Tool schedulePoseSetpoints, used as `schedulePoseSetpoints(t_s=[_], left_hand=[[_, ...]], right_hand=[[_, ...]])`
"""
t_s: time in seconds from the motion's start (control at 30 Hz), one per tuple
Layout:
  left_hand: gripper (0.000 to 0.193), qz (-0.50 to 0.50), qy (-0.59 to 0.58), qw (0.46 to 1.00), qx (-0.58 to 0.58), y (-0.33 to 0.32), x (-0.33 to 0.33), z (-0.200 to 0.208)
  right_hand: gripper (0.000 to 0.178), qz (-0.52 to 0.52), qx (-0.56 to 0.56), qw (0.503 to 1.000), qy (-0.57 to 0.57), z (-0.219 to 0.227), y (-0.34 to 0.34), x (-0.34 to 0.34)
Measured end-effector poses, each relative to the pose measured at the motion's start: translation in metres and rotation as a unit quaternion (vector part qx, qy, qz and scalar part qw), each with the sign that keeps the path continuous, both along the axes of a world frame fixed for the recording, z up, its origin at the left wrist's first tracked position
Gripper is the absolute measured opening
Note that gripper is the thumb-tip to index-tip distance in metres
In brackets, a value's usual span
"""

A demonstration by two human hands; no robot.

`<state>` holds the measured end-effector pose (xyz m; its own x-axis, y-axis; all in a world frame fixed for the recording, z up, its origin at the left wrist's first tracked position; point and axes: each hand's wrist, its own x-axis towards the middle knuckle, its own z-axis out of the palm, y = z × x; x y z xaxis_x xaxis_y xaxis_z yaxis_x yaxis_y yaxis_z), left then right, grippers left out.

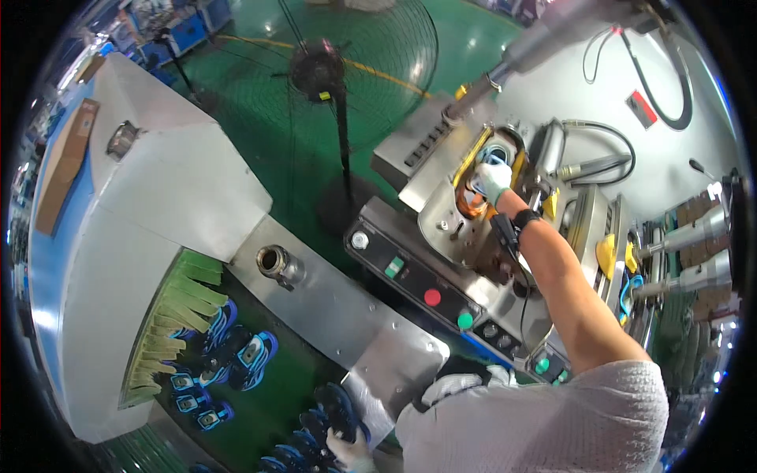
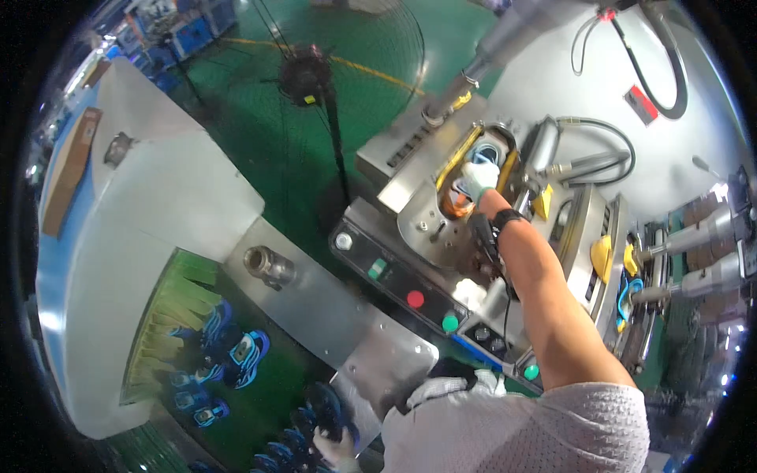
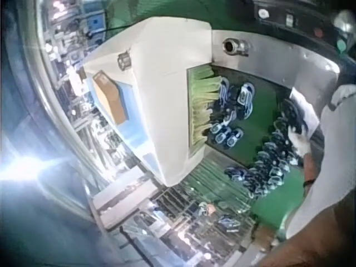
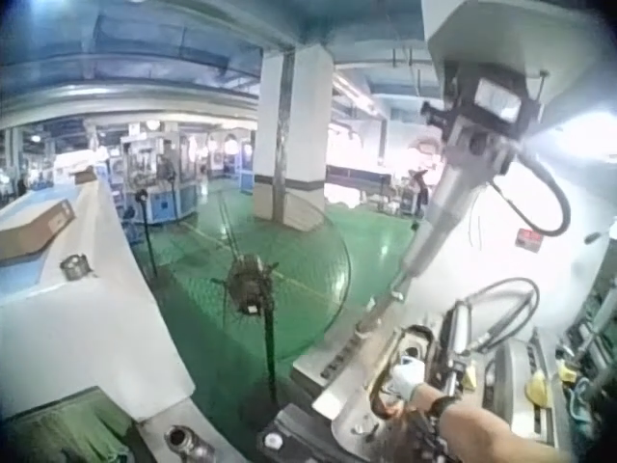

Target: Operating a shoe lasting machine and placing finished uppers onto a conveyor belt.

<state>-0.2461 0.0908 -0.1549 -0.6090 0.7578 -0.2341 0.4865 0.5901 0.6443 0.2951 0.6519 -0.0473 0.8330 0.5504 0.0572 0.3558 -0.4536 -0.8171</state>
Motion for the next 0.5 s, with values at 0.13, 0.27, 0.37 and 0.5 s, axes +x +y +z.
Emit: schedulePoseSetpoints(t_s=[0.13,0.27,0.37,0.5], left_hand=[[0.074,-0.042,0.149,0.987,0.039,0.007,0.018,-0.009],[0.067,-0.018,0.119,0.992,0.031,0.016,0.023,0.0],[0.065,0.009,0.11,0.994,0.02,0.014,0.025,0.009],[0.064,-0.001,0.141,0.99,0.023,0.01,0.02,0.016]], right_hand=[[0.022,-0.04,-0.062,0.996,0.04,-0.011,0.001,0.015],[0.027,0.037,-0.009,0.993,0.11,0.002,0.015,0.049],[0.016,0.251,-0.236,0.83,-0.439,-0.009,0.04,0.067],[0.025,0.317,-0.292,0.755,-0.493,0.012,0.031,0.048]])
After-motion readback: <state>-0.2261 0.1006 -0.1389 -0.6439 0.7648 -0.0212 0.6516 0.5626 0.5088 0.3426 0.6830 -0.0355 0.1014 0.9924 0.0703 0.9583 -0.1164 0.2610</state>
